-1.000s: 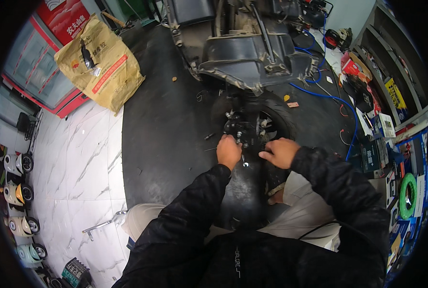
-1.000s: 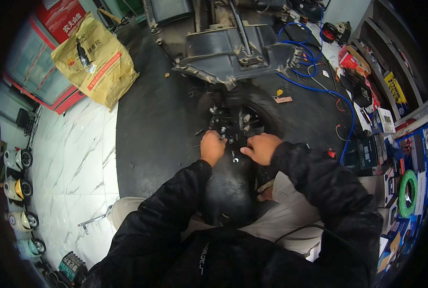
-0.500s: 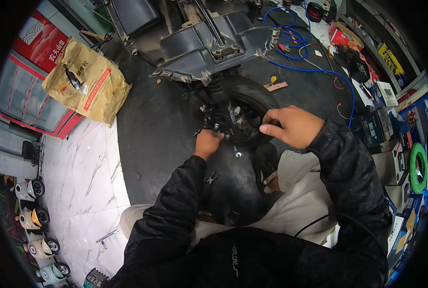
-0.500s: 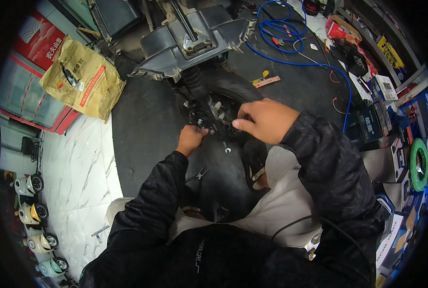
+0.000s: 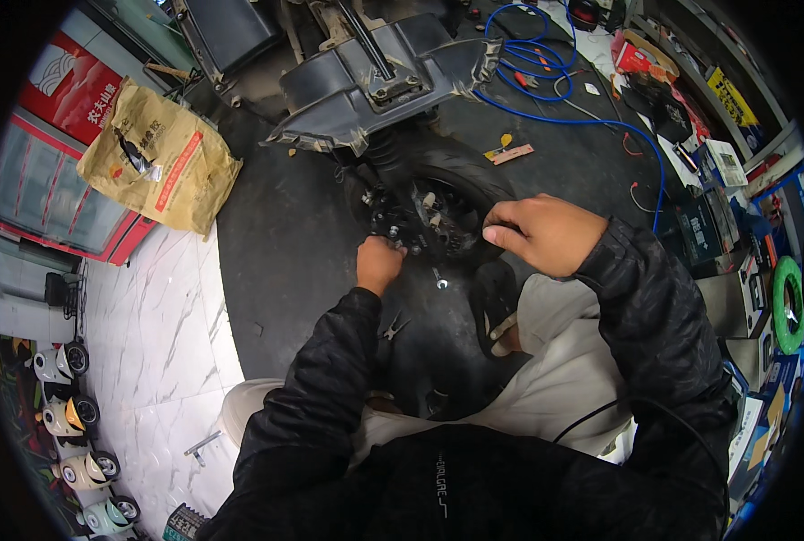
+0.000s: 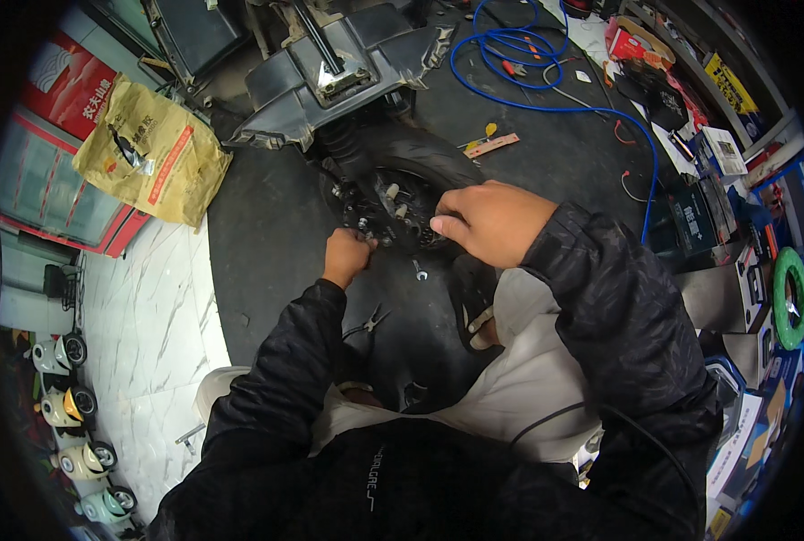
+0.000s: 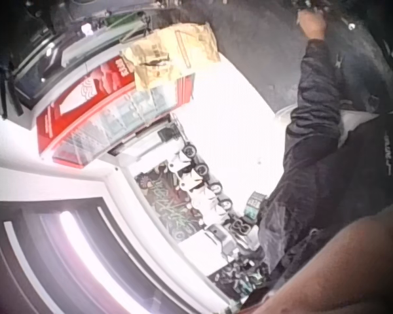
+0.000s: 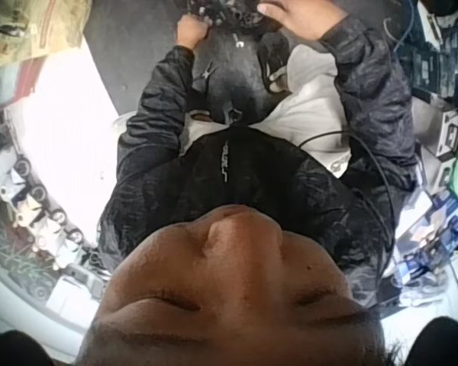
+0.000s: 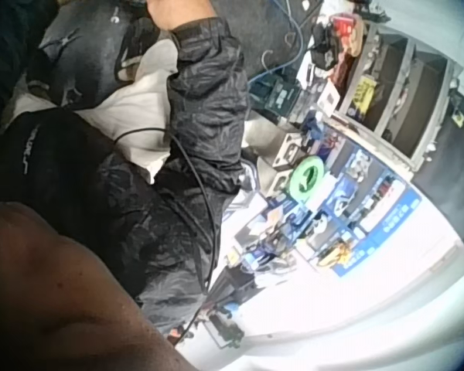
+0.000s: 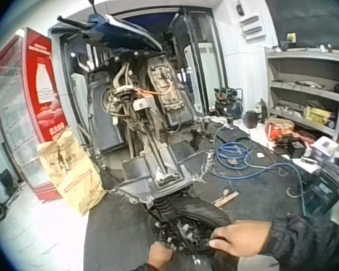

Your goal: The person works on the rear wheel and brake assembly of a motorcycle. They use a cordless impact wrench and hand tools to remove and reinstall bolts, then adjust the brake caliper and rotor area.

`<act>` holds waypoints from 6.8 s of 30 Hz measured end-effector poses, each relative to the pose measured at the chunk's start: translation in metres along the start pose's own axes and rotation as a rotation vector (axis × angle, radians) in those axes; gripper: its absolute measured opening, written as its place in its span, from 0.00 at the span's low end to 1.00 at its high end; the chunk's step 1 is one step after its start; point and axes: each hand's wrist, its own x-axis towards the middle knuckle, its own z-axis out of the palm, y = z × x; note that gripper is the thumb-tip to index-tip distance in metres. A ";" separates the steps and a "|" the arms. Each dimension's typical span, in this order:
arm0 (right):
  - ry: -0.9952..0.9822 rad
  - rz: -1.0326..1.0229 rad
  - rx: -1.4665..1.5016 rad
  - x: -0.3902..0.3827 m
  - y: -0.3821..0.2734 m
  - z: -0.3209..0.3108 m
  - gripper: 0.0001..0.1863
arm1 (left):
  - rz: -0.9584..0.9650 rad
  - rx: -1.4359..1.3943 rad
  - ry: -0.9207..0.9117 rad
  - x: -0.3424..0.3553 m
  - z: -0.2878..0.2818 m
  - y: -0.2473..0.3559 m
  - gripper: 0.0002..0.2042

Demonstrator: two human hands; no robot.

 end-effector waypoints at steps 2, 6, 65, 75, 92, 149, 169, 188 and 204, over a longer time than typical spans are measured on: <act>-0.003 0.000 0.015 0.000 -0.001 -0.002 0.18 | 0.050 0.045 0.033 -0.001 0.000 0.001 0.14; -0.013 0.021 0.034 0.000 -0.002 -0.004 0.20 | -0.315 -0.455 -0.273 0.009 -0.019 -0.001 0.14; -0.144 0.078 -0.023 0.017 -0.016 0.006 0.24 | -0.008 -0.093 -0.181 0.036 0.002 -0.026 0.15; -0.198 0.089 -0.029 0.032 -0.021 0.015 0.24 | -0.019 -0.142 0.043 0.007 0.006 -0.014 0.19; -0.245 0.093 -0.128 0.046 -0.019 0.039 0.27 | -0.153 -0.259 -0.347 0.023 -0.013 -0.009 0.26; -0.326 0.150 -0.028 0.081 -0.018 0.045 0.26 | -0.373 0.235 0.058 0.017 0.048 -0.360 0.15; 0.149 -0.293 0.195 0.087 -0.060 0.069 0.16 | 0.047 -0.884 -1.026 -0.031 -0.135 0.064 0.15; 0.149 -0.239 -0.042 0.068 -0.054 0.079 0.15 | 0.292 -0.903 -0.272 0.079 -0.101 0.058 0.11; -0.001 -0.084 -0.128 0.074 -0.033 0.099 0.16 | 0.424 -0.876 -0.542 0.114 -0.123 0.033 0.12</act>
